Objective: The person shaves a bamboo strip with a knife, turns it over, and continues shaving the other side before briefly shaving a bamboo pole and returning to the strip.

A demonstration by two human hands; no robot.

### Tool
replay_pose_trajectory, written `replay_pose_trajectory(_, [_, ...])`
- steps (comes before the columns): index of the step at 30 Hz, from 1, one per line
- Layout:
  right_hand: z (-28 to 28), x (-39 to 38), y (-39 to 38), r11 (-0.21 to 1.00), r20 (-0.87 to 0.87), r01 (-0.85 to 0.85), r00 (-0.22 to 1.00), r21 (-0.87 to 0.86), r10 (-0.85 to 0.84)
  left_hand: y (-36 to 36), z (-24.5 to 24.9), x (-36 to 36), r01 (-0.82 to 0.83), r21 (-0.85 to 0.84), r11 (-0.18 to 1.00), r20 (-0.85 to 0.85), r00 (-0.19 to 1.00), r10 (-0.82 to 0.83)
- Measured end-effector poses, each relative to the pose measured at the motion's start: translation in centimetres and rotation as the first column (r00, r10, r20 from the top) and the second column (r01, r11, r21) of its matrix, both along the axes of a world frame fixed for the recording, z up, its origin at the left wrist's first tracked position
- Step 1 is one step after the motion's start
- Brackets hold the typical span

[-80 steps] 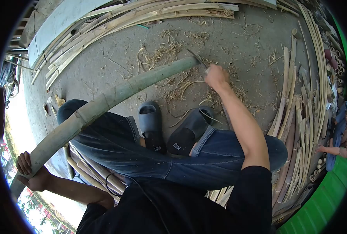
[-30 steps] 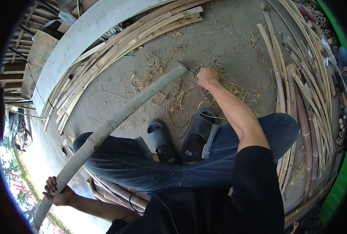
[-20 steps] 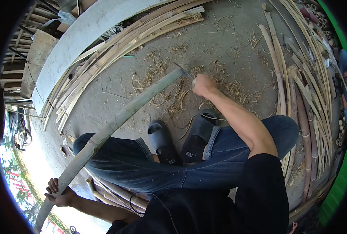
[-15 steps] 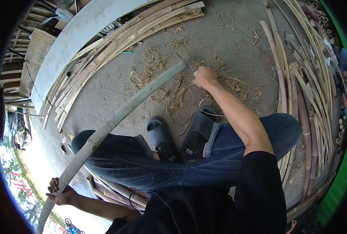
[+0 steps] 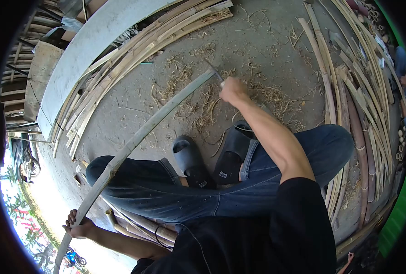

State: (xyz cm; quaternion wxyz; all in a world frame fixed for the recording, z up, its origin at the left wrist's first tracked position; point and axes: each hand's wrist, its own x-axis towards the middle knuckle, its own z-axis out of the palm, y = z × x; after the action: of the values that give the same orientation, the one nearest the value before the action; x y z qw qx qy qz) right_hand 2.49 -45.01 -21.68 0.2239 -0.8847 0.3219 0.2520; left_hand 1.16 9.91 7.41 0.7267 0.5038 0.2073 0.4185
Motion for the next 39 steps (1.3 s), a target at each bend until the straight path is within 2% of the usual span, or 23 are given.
replay_pose_trajectory(1, [1.0, -0.6, 1.1, 0.997, 0.093, -0.034, 0.995, -0.066, 0.04, -0.5, -0.4, 0.1, -0.078, 0.009, 0.997, -0.032, 0.996, 0.078])
replay_pose_trajectory(2, [0.8, -1.2, 1.1, 0.999, 0.084, -0.007, 0.996, -0.04, 0.011, 0.0, -1.0, -0.3, -0.083, 0.006, 0.997, -0.047, 0.995, 0.084])
replay_pose_trajectory(4, [0.2, -0.5, -1.3, 1.0, 0.005, 0.012, 1.0, 0.005, -0.012, 1.7, -1.6, -0.1, -0.005, -0.008, 1.0, -0.019, 1.0, 0.005])
replay_pose_trajectory(7, [1.3, 0.3, -0.4, 0.999, -0.08, 0.034, 0.996, 0.041, -0.031, 1.1, -1.5, 0.1, -0.062, 0.013, 0.998, -0.058, 0.996, 0.063])
replay_pose_trajectory(9, [0.5, -1.0, 1.5, 0.997, 0.116, 0.019, 0.993, -0.068, -0.011, 2.4, -2.4, 0.4, -0.025, -0.028, 0.999, -0.039, 0.999, 0.024])
replay_pose_trajectory(11, [-1.7, -0.8, -1.8, 0.997, 0.107, 0.07, 0.992, -0.029, -0.067, 3.0, -2.5, 0.0, 0.015, -0.038, 0.999, -0.028, 0.999, -0.016])
replay_pose_trajectory(13, [-0.5, 0.2, -2.5, 0.994, -0.051, 0.084, 0.995, 0.072, -0.08, 2.1, -2.5, 0.6, -0.048, -0.039, 0.998, -0.053, 0.998, 0.045])
replay_pose_trajectory(14, [-0.4, -0.9, -0.9, 0.994, 0.075, 0.099, 0.992, 0.035, -0.102, 2.1, -2.6, 0.7, -0.085, -0.052, 0.995, -0.076, 0.994, 0.081])
replay_pose_trajectory(15, [-0.2, -1.8, 0.4, 1.0, 0.126, 0.009, 0.992, -0.023, -0.007, 2.3, -3.2, 0.6, -0.094, -0.06, 0.994, -0.083, 0.993, 0.089])
replay_pose_trajectory(18, [-0.8, -0.3, -2.4, 0.999, 0.096, 0.048, 0.994, 0.004, -0.048, 2.8, -2.9, 0.8, -0.027, -0.075, 0.997, -0.046, 0.999, 0.023])
replay_pose_trajectory(20, [-0.8, 1.3, -4.3, 0.998, -0.124, -0.014, 0.992, 0.064, 0.022, 2.2, -2.4, 0.5, 0.003, -0.062, 0.998, -0.031, 0.999, -0.005])
replay_pose_trajectory(21, [-0.5, 1.6, -4.1, 0.998, -0.122, -0.012, 0.992, 0.067, 0.02, 1.8, -1.9, 1.0, 0.047, -0.05, 0.998, -0.017, 0.999, -0.048])
replay_pose_trajectory(23, [0.2, 3.2, -4.6, 0.998, -0.061, -0.059, 0.996, 0.011, 0.06, 0.6, -1.7, 1.0, 0.026, -0.026, 0.999, 0.006, 1.0, -0.026])
replay_pose_trajectory(25, [0.0, 1.9, -3.4, 0.997, -0.033, -0.082, 0.996, -0.011, 0.081, 0.6, -0.8, 0.7, 0.215, 0.002, 0.977, 0.108, 0.971, -0.214])
replay_pose_trajectory(27, [0.2, 2.2, -3.0, 0.994, 0.023, -0.102, 0.994, -0.045, 0.103, 0.1, 0.0, 0.7, 0.236, 0.051, 0.97, 0.122, 0.963, -0.24])
replay_pose_trajectory(29, [0.9, 2.0, -2.4, 0.989, -0.047, -0.145, 0.989, -0.04, 0.143, 0.3, 0.6, 0.6, 0.374, 0.075, 0.924, 0.189, 0.905, -0.381])
replay_pose_trajectory(31, [-0.6, 1.8, -3.5, 0.996, 0.002, -0.071, 0.997, -0.06, 0.071, -1.6, 1.6, 0.5, 0.374, 0.103, 0.922, 0.179, 0.905, -0.387])
replay_pose_trajectory(32, [-0.7, 2.1, -4.9, 0.994, -0.031, -0.082, 0.996, -0.076, 0.08, -2.3, 1.8, 0.6, 0.36, 0.106, 0.927, 0.184, 0.909, -0.374])
replay_pose_trajectory(33, [-0.2, 2.9, -4.2, 0.994, -0.011, -0.078, 0.997, -0.077, 0.078, -2.8, 2.0, 1.0, 0.347, 0.111, 0.931, 0.19, 0.912, -0.363])
replay_pose_trajectory(35, [1.4, 1.6, -1.3, 0.989, 0.02, -0.145, 0.989, -0.041, 0.146, -1.7, 1.8, 1.2, 0.422, 0.113, 0.9, 0.197, 0.878, -0.436])
replay_pose_trajectory(36, [1.7, 0.8, -0.5, 0.992, 0.056, -0.104, 0.993, -0.068, 0.108, -1.5, 1.6, 1.3, 0.442, 0.127, 0.888, 0.209, 0.863, -0.459])
replay_pose_trajectory(38, [-0.5, 0.8, -4.0, 0.994, -0.019, -0.097, 0.995, -0.051, 0.096, -1.7, 1.6, 0.8, 0.452, 0.186, 0.873, 0.19, 0.855, -0.483])
replay_pose_trajectory(39, [0.3, 2.1, -4.9, 0.996, -0.063, -0.079, 0.995, -0.043, 0.077, -2.1, 1.5, 1.0, 0.452, 0.195, 0.871, 0.212, 0.847, -0.487])
